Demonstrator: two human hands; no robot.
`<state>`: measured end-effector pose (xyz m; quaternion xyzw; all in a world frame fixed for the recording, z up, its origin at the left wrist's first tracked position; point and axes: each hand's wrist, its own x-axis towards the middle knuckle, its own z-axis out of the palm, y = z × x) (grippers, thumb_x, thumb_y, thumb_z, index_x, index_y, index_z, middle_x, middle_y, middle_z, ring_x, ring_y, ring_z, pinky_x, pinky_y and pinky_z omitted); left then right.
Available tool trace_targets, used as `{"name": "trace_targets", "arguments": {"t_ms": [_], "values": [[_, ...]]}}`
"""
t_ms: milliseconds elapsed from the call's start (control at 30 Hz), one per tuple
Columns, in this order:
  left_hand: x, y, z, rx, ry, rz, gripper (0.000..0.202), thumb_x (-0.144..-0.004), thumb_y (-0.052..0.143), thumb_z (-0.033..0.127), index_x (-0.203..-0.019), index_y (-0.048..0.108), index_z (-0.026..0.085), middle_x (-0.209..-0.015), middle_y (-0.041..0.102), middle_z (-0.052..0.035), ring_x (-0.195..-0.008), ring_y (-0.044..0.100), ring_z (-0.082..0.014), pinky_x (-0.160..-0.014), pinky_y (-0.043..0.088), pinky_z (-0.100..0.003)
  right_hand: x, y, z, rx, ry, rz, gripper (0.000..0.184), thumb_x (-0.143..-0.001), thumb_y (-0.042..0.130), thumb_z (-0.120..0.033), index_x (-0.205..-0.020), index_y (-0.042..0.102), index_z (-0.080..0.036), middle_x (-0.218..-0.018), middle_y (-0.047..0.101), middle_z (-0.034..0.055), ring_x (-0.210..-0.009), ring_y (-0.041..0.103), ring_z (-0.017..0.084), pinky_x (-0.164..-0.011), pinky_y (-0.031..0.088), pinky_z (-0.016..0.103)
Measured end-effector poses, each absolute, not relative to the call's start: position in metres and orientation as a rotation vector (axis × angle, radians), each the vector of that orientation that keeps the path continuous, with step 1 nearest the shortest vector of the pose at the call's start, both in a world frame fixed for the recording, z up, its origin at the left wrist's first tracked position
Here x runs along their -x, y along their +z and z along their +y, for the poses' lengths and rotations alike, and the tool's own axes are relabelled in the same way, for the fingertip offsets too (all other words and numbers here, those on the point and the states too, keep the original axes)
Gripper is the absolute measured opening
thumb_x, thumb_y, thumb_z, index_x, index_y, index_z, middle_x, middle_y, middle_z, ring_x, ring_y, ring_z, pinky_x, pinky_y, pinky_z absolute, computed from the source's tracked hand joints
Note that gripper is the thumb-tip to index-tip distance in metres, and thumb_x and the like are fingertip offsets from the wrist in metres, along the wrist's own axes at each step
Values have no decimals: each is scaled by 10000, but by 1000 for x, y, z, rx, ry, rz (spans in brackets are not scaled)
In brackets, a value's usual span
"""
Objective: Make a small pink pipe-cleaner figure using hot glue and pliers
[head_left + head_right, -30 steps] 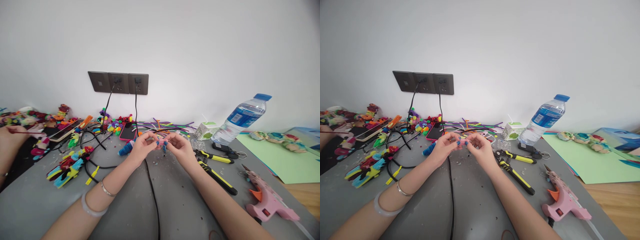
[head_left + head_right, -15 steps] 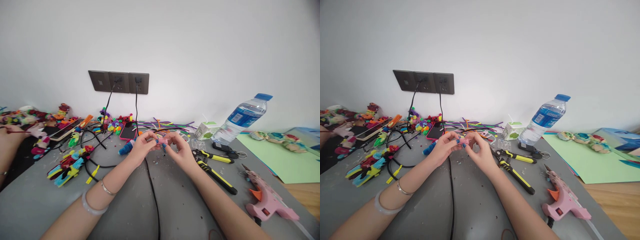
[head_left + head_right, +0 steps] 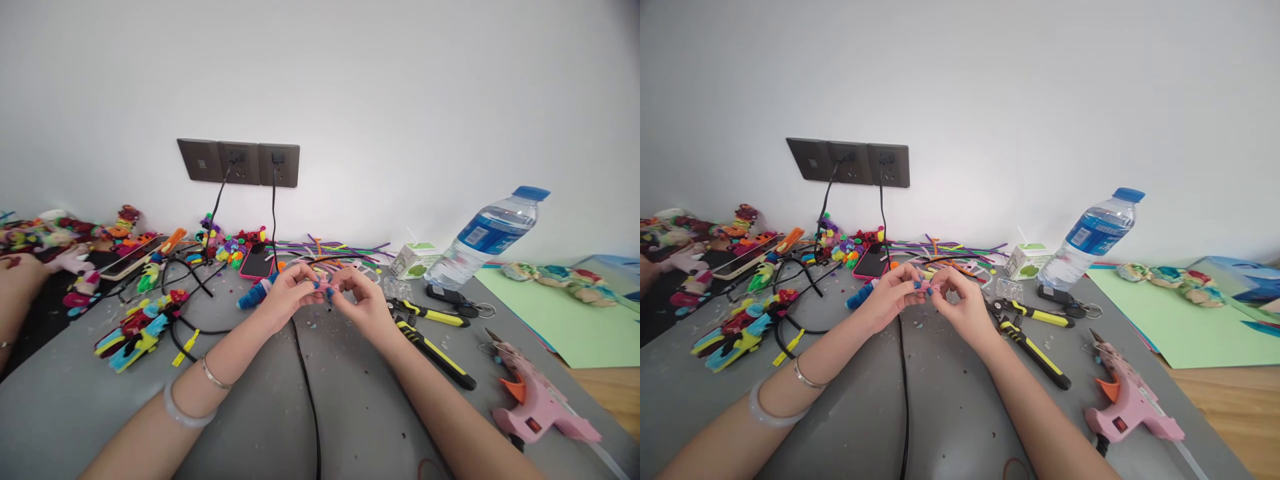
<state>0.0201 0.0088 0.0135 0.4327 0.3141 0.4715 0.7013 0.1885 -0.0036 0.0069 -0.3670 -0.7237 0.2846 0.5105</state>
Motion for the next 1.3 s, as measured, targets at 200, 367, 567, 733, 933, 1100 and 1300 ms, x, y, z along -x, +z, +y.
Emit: {"name": "trace_targets", "arguments": {"t_ms": [200, 367, 567, 733, 933, 1100, 1300], "values": [[-19, 14, 11, -933, 1046, 715, 224, -690, 763, 235, -745, 560, 158, -798, 631, 6, -683, 627, -85, -644, 551, -211, -190, 8, -6, 861, 560, -1802, 87, -887, 546, -179, -945, 572, -238, -870, 615, 31, -708, 542, 153, -646, 465, 290], [-20, 15, 10, -910, 1011, 701, 242, -679, 770, 230, -732, 545, 158, -778, 639, 14, -631, 620, -71, -607, 539, -193, -193, 8, -8, 843, 378, -1921, 139, -884, 521, -108, -933, 570, -230, -813, 607, 10, -642, 529, 128, -627, 457, 268], [-20, 14, 10, -918, 999, 703, 243, -685, 766, 224, -741, 538, 161, -769, 653, 15, -615, 630, -76, -607, 556, -208, -193, 7, -8, 878, 461, -1892, 73, -890, 536, -157, -868, 558, -224, -743, 601, -3, -549, 513, 107, -551, 455, 249], [-18, 13, 10, -944, 966, 701, 239, -691, 753, 215, -729, 522, 164, -718, 655, 22, -553, 627, -73, -596, 550, -209, -192, 11, -11, 871, 512, -1880, 79, -878, 550, -178, -817, 553, -228, -719, 603, -5, -537, 518, 107, -530, 453, 244], [-18, 12, 10, -961, 982, 712, 232, -694, 745, 222, -730, 522, 168, -729, 647, 18, -573, 628, -80, -600, 551, -218, -191, 12, -10, 891, 576, -1860, 67, -889, 538, -214, -824, 541, -231, -748, 595, 7, -562, 521, 114, -545, 467, 255], [-19, 14, 10, -942, 1030, 723, 247, -671, 755, 235, -724, 524, 164, -730, 627, 22, -589, 616, -76, -601, 551, -212, -191, 8, -8, 905, 645, -1820, 45, -910, 542, -246, -870, 528, -231, -831, 586, 14, -598, 523, 111, -557, 469, 249], [-19, 14, 11, -949, 1038, 722, 248, -671, 750, 246, -723, 521, 165, -768, 640, 12, -589, 610, -74, -601, 544, -216, -191, 6, -8, 918, 711, -1790, 143, -928, 541, -264, -1066, 511, -241, -880, 616, 27, -654, 562, 129, -597, 488, 264]]}}
